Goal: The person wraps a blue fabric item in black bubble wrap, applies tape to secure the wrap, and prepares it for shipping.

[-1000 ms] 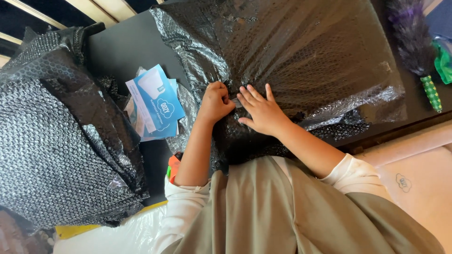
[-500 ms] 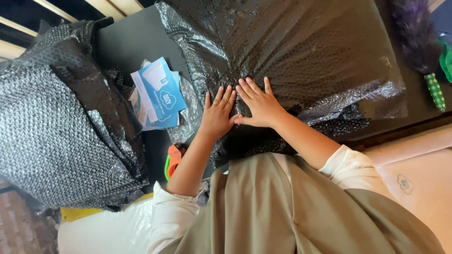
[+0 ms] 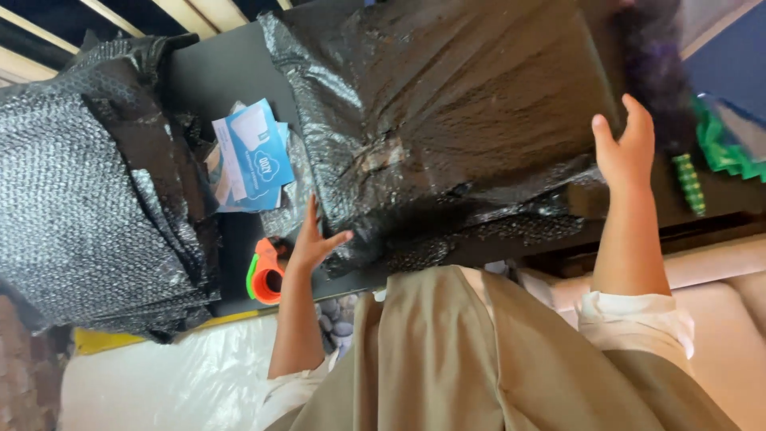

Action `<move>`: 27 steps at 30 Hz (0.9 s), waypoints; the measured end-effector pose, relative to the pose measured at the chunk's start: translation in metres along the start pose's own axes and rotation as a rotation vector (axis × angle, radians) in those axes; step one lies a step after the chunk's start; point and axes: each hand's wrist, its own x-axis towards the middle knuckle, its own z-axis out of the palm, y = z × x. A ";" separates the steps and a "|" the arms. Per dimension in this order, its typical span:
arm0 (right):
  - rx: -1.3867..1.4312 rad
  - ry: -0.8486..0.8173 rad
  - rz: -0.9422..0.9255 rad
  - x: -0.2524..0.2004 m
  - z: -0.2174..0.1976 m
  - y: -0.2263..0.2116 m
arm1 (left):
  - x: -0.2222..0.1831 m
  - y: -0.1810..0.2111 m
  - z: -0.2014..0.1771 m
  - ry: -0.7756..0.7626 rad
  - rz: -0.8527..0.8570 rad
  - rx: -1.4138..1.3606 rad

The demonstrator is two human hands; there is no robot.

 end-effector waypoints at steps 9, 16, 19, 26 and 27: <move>-0.009 -0.264 0.365 -0.004 0.006 0.017 | 0.027 -0.016 0.036 0.157 -0.259 0.160; 0.018 -0.265 0.298 0.046 0.029 0.028 | 0.081 -0.002 0.041 0.351 -0.220 0.031; 0.041 -0.225 0.254 0.064 0.048 0.051 | 0.063 0.030 0.042 0.396 -0.227 0.037; 0.066 0.125 -0.205 0.006 0.038 0.098 | -0.029 -0.069 0.008 0.671 0.002 0.367; 0.096 0.171 -0.179 -0.011 0.029 0.092 | -0.039 -0.103 -0.002 0.758 0.053 0.547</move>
